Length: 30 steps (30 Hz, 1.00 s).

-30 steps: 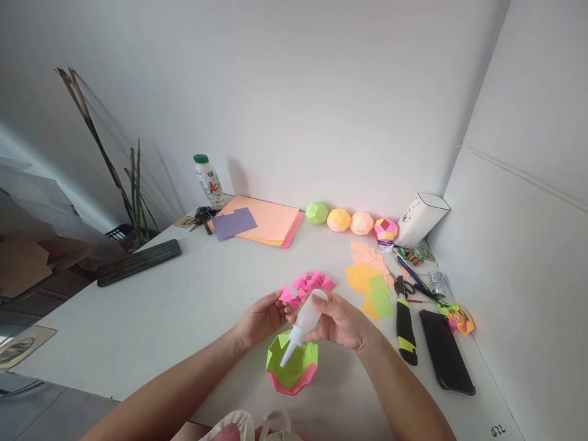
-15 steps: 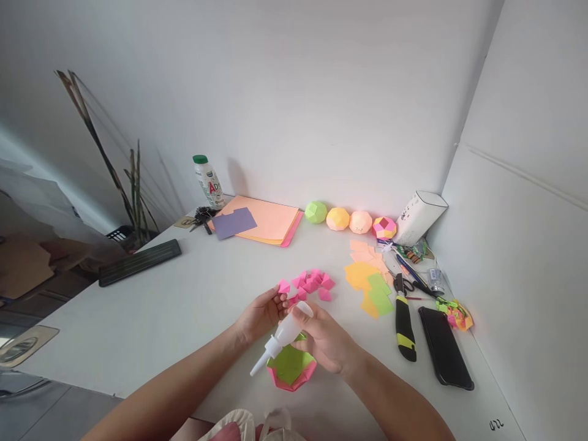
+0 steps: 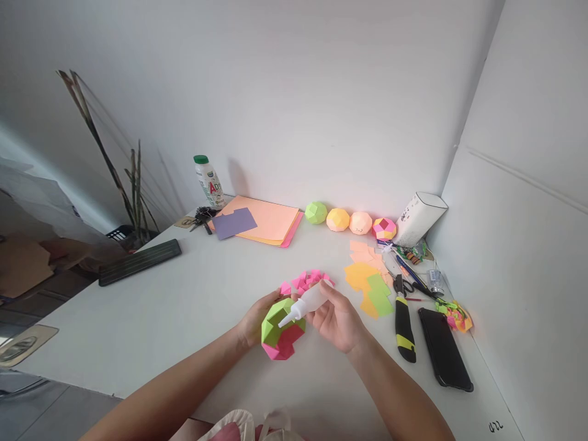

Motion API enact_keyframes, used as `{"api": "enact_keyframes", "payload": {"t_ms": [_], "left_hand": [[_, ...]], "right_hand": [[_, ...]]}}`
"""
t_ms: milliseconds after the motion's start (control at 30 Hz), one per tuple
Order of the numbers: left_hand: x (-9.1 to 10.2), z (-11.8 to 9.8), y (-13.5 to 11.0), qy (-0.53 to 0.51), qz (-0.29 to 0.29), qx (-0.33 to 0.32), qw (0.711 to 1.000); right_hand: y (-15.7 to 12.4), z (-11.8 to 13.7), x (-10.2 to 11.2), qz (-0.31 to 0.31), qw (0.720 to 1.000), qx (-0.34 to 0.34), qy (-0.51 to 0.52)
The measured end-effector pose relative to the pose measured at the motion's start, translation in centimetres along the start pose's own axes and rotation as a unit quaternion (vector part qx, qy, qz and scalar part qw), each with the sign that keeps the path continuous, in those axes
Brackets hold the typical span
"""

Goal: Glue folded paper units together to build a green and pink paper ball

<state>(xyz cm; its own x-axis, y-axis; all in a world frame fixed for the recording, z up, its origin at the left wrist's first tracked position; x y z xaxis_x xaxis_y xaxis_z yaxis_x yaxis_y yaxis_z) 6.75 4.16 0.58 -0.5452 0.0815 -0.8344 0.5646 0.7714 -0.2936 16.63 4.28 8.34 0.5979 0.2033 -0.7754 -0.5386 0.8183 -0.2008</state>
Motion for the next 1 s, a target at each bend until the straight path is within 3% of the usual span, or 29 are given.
{"api": "enact_keyframes", "payload": {"t_ms": [267, 533, 633, 800, 1000], "left_hand": [[-0.3, 1.2, -0.3, 0.001, 0.002, 0.040, 0.999], [-0.2, 1.4, -0.4, 0.014, -0.014, 0.035, 0.999], [0.1, 1.6, -0.3, 0.006, -0.018, 0.037, 0.999], [-0.1, 1.7, -0.3, 0.000, -0.003, 0.036, 0.999], [-0.1, 2.0, -0.4, -0.021, -0.017, 0.035, 0.999]], "right_hand": [[1.2, -0.5, 0.9, 0.000, 1.000, 0.012, -0.025], [1.4, -0.3, -0.2, 0.068, 0.987, 0.014, -0.143], [1.1, 0.3, -0.2, 0.065, 0.977, 0.016, -0.202], [-0.1, 2.0, -0.2, 0.020, 0.939, 0.067, -0.337], [-2.3, 2.8, -2.8, 0.008, 0.860, 0.172, -0.481]]}}
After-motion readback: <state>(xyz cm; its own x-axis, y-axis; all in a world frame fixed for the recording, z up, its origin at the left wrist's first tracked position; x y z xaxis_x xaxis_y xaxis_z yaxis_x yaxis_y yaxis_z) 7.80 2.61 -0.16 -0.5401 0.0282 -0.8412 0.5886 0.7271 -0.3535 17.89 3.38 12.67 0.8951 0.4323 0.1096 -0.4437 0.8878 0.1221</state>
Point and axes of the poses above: each hand's wrist, its own y-axis towards the middle knuckle, its own x-axis out of the back of the hand, z = x × y, the point moved 8 cm from there along y, towards the middle knuckle, and after that the axes turned 6 degrees about z, right-handed, at the moved point
